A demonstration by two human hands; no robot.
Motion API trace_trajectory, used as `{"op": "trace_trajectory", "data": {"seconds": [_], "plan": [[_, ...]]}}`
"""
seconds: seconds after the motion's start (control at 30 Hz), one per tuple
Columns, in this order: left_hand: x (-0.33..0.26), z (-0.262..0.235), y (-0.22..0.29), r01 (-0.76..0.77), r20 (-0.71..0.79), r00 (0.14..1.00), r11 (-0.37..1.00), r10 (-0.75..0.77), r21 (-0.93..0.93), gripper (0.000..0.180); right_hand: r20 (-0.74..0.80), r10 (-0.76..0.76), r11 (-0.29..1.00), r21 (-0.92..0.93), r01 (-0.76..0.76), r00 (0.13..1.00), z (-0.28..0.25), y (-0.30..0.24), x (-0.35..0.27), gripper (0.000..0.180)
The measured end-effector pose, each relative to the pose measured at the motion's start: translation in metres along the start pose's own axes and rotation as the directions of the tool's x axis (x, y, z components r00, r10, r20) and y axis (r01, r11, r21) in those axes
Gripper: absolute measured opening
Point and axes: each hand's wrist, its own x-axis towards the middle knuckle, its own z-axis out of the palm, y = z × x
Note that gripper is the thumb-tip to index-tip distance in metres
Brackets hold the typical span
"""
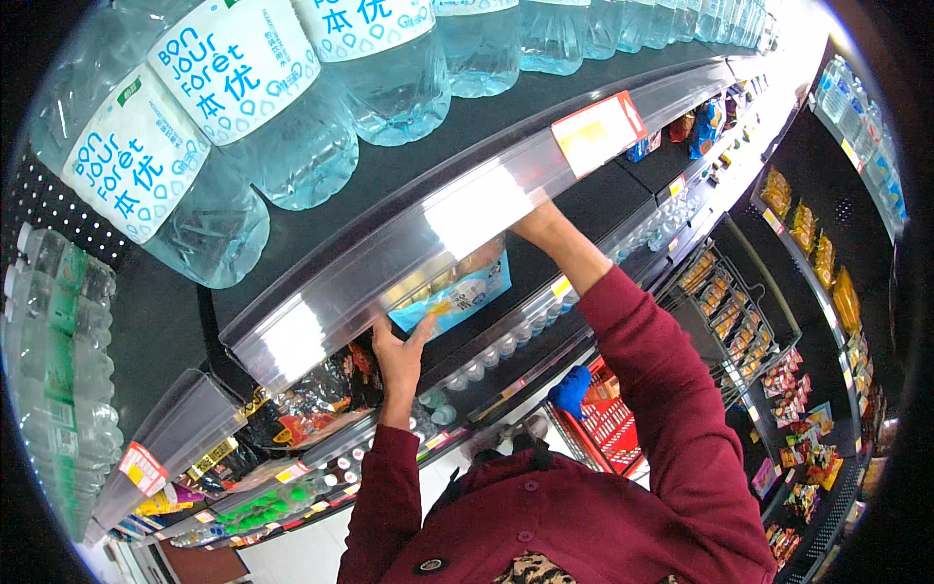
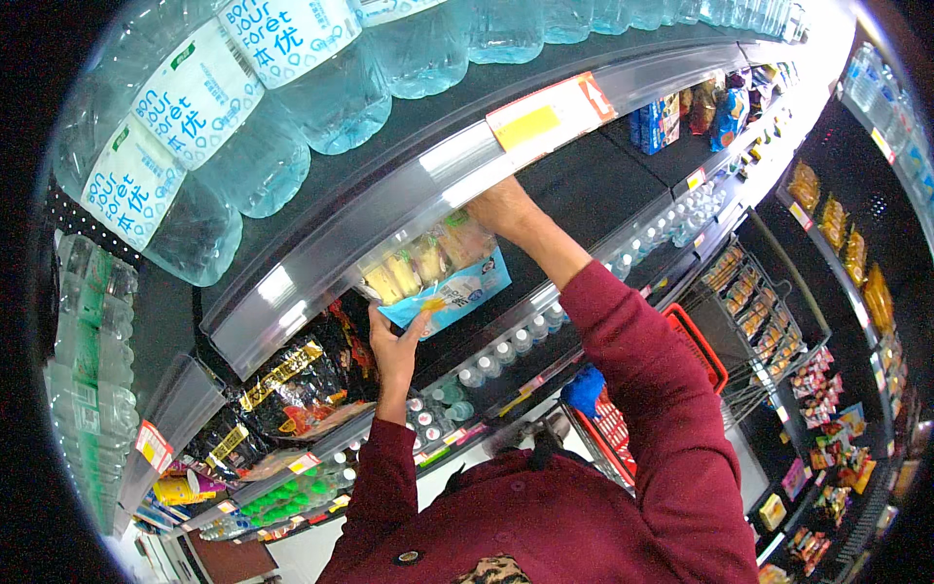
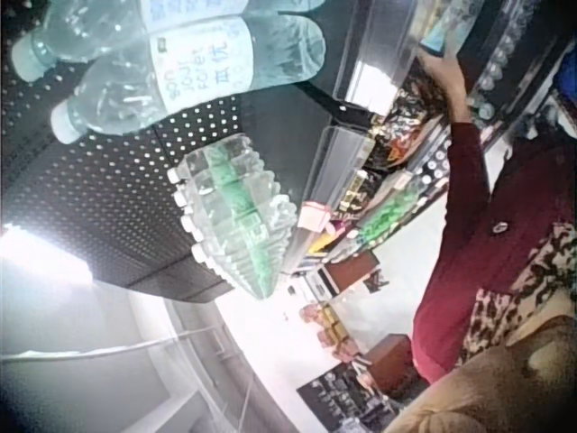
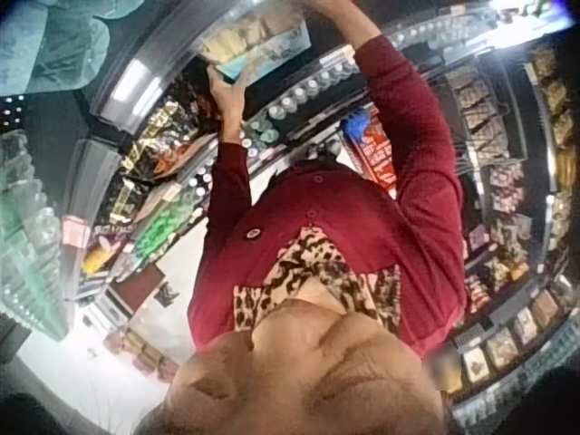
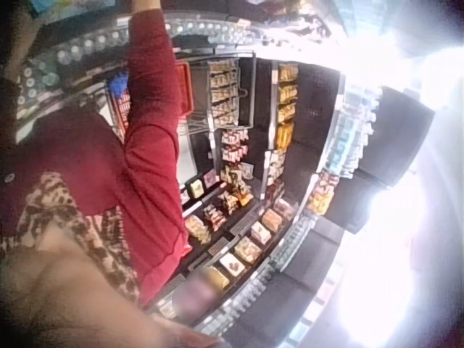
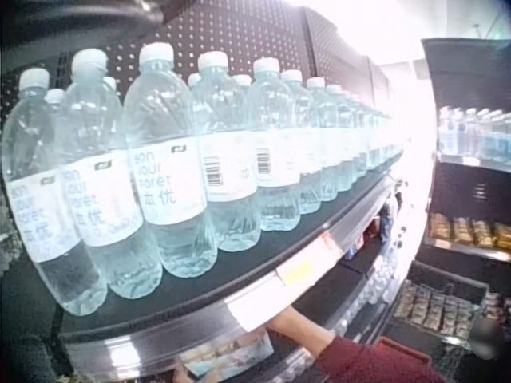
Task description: The person wipes a refrigerated shelf with a blue cloth, then repeatedly picks up packaged food items from a red shopping basket and places them onto the shelf. The person handles multiple snack boxes and packages, arranging them in rows on the shelf.
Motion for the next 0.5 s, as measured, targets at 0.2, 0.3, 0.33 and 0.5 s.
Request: {"op": "trace_trajectory", "data": {"seconds": [0.2, 0.3, 0.33, 0.5], "plan": [[0.006, -0.004, -0.018, 0.021, -0.007, 1.0, 1.0, -0.021, -0.002, 0.053, -0.008, 0.038, 0.999, 0.035, -0.038, 0.999, 0.035, 0.018, 0.004, 0.026], [0.004, -0.003, -0.017, 0.028, 0.006, 1.0, 0.999, -0.028, -0.028, 0.053, 0.003, 0.189, 0.96, 0.21, -0.185, 0.982, 0.039, 0.024, -0.003, 0.031], [0.004, -0.005, -0.017, 0.014, 0.002, 1.0, 1.0, -0.014, -0.022, 0.053, 0.019, 0.247, 0.93, 0.276, -0.243, 0.969, 0.042, 0.023, -0.008, 0.032], [-0.005, -0.008, -0.027, 0.027, -0.104, 0.994, 0.995, -0.017, 0.098, 0.074, 0.25, 0.501, 0.674, 0.488, -0.555, 0.828, 0.058, 0.019, -0.066, 0.077]]}}
